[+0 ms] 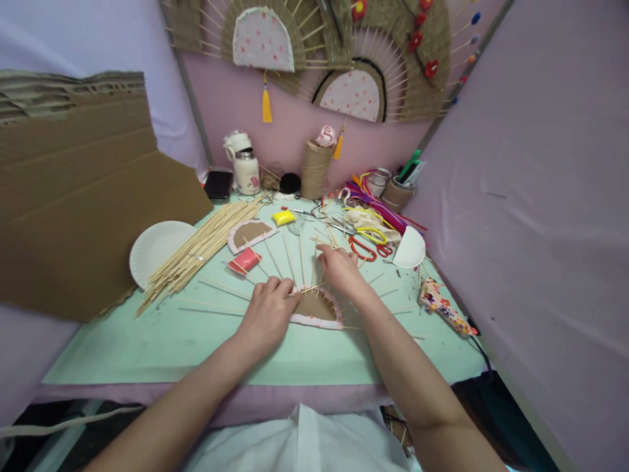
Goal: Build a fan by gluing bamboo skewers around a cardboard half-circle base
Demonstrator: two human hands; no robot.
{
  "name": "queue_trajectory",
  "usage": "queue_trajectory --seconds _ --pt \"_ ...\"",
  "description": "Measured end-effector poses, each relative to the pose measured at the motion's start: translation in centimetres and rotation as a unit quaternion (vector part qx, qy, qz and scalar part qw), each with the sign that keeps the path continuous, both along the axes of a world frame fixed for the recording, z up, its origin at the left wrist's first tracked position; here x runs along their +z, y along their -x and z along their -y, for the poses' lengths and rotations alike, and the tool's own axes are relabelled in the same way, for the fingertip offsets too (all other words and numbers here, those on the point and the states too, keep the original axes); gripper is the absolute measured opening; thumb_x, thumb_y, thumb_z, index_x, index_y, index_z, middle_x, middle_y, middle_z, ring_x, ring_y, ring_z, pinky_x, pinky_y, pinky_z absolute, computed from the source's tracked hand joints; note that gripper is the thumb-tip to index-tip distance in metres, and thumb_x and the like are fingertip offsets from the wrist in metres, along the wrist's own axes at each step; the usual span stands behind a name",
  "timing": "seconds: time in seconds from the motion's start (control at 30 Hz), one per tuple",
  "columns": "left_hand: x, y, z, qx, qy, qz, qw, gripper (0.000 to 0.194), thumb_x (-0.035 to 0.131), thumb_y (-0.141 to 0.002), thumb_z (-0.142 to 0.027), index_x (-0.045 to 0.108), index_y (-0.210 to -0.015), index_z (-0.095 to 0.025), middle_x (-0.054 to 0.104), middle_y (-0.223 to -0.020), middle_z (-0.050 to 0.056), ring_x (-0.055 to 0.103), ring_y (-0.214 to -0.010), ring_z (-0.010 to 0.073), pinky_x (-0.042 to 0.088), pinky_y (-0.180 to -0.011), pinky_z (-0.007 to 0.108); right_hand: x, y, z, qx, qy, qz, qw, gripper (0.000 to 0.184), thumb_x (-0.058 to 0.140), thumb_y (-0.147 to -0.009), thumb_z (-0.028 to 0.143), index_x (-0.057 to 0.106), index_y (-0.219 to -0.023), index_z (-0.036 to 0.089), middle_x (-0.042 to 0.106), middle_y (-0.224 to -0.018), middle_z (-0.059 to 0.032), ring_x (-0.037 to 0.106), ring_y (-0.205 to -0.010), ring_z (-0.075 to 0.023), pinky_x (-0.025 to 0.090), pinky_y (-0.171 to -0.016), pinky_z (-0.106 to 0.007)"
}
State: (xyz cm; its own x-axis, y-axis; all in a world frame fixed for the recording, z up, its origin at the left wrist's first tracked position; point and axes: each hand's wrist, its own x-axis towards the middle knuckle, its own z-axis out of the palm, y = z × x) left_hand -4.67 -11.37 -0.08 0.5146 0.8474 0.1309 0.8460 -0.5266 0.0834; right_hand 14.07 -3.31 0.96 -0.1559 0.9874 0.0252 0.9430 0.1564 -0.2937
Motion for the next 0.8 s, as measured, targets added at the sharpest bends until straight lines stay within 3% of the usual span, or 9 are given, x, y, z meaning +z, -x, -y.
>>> queue_trajectory --seconds 0.2,0.37,0.5,0.6,0.8 --pt "0.1 0.0 0.1 0.003 0.010 -0.004 1.000 0.028 0.045 -0.097 -0.020 0.068 -0.111 -0.024 0.058 -0.105 0.009 0.043 -0.098 0.0250 0.035 -0.078 0.039 0.1 0.3 0.1 -0.006 0.007 0.005 1.000 0.045 0.031 -0.097 0.020 0.050 -0.137 0.022 0.071 -0.110 -0.0122 0.056 -0.110 -0.0259 0.031 -0.088 -0.040" --pt "0.2 0.0 0.1 0.001 0.009 -0.002 1.000 0.026 0.046 -0.096 -0.019 0.068 -0.111 -0.023 0.058 -0.104 0.008 0.043 -0.098 0.0249 0.034 -0.078 0.038 0.3 0.4 0.4 -0.006 -0.014 0.024 1.000 0.051 0.034 -0.090 0.010 0.050 -0.137 0.023 0.069 -0.113 -0.0103 0.051 -0.112 -0.0270 0.029 -0.089 -0.041" --pt "-0.1 0.0 0.0 0.002 -0.001 -0.003 1.000 0.026 0.046 -0.097 -0.019 0.068 -0.109 -0.023 0.057 -0.104 0.008 0.043 -0.097 0.0247 0.034 -0.077 0.038 0.5 1.1 0.9 0.077 -0.056 0.074 0.993 0.051 0.042 -0.089 0.013 0.054 -0.134 0.033 0.054 -0.134 -0.0092 0.041 -0.121 -0.0278 0.028 -0.092 -0.042" --pt "-0.2 0.0 0.0 0.003 -0.010 -0.006 1.000 0.025 0.045 -0.097 -0.019 0.068 -0.108 -0.023 0.057 -0.103 0.008 0.043 -0.096 0.0246 0.034 -0.076 0.038 0.3 1.9 1.1 0.130 -0.060 0.102 0.984 0.043 0.046 -0.091 0.018 0.059 -0.129 0.033 0.048 -0.137 -0.0100 0.037 -0.123 -0.0280 0.029 -0.093 -0.042" --pt "-0.4 0.1 0.0 0.000 -0.011 -0.002 1.000 0.025 0.045 -0.097 -0.019 0.068 -0.107 -0.023 0.057 -0.103 0.008 0.042 -0.095 0.0244 0.034 -0.077 0.038 -0.3 2.3 1.0 0.115 -0.059 0.132 0.983 0.033 0.045 -0.093 0.018 0.066 -0.116 0.026 0.047 -0.137 -0.0118 0.036 -0.123 -0.0290 0.029 -0.095 -0.044"
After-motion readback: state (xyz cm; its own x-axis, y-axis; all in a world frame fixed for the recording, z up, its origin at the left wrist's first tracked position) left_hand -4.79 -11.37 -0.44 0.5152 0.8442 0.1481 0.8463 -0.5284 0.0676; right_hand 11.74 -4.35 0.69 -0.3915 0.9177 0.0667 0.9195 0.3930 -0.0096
